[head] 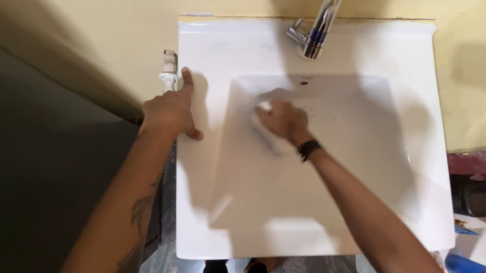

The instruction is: The person scrubs a white bathroom sink using a blue and white scrubbing brush. They clean the basin, the drain area, and the surrounding countertop surfaces. The person also wipes the chrome faucet and the wall behind the sink.

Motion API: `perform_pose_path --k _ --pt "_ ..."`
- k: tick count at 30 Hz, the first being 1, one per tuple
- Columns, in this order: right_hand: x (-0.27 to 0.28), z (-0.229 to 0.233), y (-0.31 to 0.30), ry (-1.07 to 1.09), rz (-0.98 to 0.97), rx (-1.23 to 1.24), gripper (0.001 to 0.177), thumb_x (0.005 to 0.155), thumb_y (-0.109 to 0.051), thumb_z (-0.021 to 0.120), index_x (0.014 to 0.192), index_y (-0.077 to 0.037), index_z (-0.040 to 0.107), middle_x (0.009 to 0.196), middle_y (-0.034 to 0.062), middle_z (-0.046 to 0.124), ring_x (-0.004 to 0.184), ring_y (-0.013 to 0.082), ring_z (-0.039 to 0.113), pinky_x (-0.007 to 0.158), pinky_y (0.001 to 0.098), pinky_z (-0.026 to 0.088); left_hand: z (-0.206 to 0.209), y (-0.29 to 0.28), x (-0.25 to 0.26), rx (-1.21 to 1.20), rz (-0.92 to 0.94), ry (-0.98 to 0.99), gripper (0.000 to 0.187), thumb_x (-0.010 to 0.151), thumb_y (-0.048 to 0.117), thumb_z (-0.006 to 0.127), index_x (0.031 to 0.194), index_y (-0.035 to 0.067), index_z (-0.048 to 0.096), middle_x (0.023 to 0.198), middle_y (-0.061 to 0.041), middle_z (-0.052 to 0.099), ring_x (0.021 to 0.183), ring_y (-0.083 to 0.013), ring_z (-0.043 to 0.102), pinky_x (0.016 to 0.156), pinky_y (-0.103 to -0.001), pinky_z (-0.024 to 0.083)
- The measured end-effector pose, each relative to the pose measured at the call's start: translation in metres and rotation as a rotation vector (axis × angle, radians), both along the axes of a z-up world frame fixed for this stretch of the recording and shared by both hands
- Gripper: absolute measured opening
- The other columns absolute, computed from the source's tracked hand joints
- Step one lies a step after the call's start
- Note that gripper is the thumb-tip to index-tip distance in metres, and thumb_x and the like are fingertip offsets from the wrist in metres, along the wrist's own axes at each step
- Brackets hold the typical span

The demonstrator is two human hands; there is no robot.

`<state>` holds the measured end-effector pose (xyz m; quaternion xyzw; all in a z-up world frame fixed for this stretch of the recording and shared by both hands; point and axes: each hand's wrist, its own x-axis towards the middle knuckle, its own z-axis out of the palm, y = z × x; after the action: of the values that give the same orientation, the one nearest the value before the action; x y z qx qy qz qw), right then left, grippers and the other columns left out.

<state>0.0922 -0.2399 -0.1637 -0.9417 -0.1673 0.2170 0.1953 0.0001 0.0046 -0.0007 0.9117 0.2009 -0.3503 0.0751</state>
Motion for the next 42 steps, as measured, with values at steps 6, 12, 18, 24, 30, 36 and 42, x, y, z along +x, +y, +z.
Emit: perform_pose_path --k 6,12,18,24,30,36,42 --pt "-0.081 0.04 -0.077 0.087 0.303 -0.069 0.054 0.093 -0.048 0.06 0.075 0.002 0.07 0.083 0.0262 0.072 0.079 0.0416 0.071 0.076 0.0504 0.055 0.003 0.002 -0.002 -0.022 -0.002 -0.005 0.154 0.063 0.043 0.098 0.166 0.023 -0.016 0.131 -0.015 0.068 0.119 -0.0348 0.067 0.099 -0.047 0.052" --pt "-0.03 0.09 -0.165 -0.044 0.115 -0.307 0.051 0.096 -0.042 0.056 0.113 0.006 0.055 0.085 0.0272 0.073 0.082 0.0459 0.072 0.076 0.0529 0.057 0.004 0.002 -0.002 -0.021 0.012 0.007 0.153 0.065 0.041 0.098 0.166 0.024 -0.016 0.129 -0.015 0.07 0.118 -0.0343 0.068 0.099 -0.047 0.053" --pt "-0.05 0.083 -0.154 -0.024 0.174 -0.092 0.047 0.095 -0.044 0.059 0.121 -0.005 0.061 0.083 0.0215 0.074 0.078 0.0438 0.071 0.072 0.0525 0.054 0.004 0.001 0.002 -0.029 0.03 0.028 0.155 0.064 0.04 0.098 0.165 0.023 -0.018 0.131 -0.015 0.069 0.12 -0.0338 0.067 0.099 -0.046 0.053" --pt "-0.087 0.077 -0.05 0.039 0.411 0.271 0.045 0.094 -0.046 0.063 0.112 -0.005 0.067 0.072 0.0203 0.072 0.067 0.0373 0.07 0.065 0.048 0.053 -0.001 0.002 0.0 -0.003 0.001 -0.003 0.155 0.064 0.042 0.098 0.165 0.024 -0.017 0.135 -0.014 0.066 0.123 -0.0347 0.065 0.102 -0.047 0.051" --pt "-0.1 0.086 -0.044 0.13 0.588 0.083 0.053 0.095 -0.053 0.062 0.102 -0.001 0.072 0.074 0.0206 0.072 0.072 0.038 0.07 0.073 0.0473 0.054 -0.003 0.003 0.0 0.013 -0.016 0.001 0.157 0.062 0.045 0.099 0.165 0.024 -0.018 0.137 -0.014 0.065 0.125 -0.0344 0.064 0.103 -0.048 0.05" --pt "-0.045 0.096 -0.145 0.25 0.557 -0.232 0.069 0.085 -0.063 0.062 0.119 -0.004 0.071 0.09 0.0196 0.078 0.085 0.037 0.074 0.085 0.0424 0.057 -0.001 0.001 0.002 0.012 -0.002 0.024 0.157 0.062 0.045 0.098 0.166 0.025 -0.018 0.137 -0.015 0.066 0.127 -0.0339 0.063 0.104 -0.047 0.051" --pt "-0.049 0.102 -0.134 0.292 0.632 -0.057 0.065 0.084 -0.066 0.065 0.101 -0.004 0.077 0.105 0.0201 0.075 0.095 0.0367 0.071 0.088 0.0447 0.054 -0.003 0.0 0.004 0.004 0.006 0.025 0.159 0.061 0.044 0.099 0.166 0.025 -0.019 0.138 -0.016 0.065 0.129 -0.0349 0.062 0.105 -0.047 0.05"
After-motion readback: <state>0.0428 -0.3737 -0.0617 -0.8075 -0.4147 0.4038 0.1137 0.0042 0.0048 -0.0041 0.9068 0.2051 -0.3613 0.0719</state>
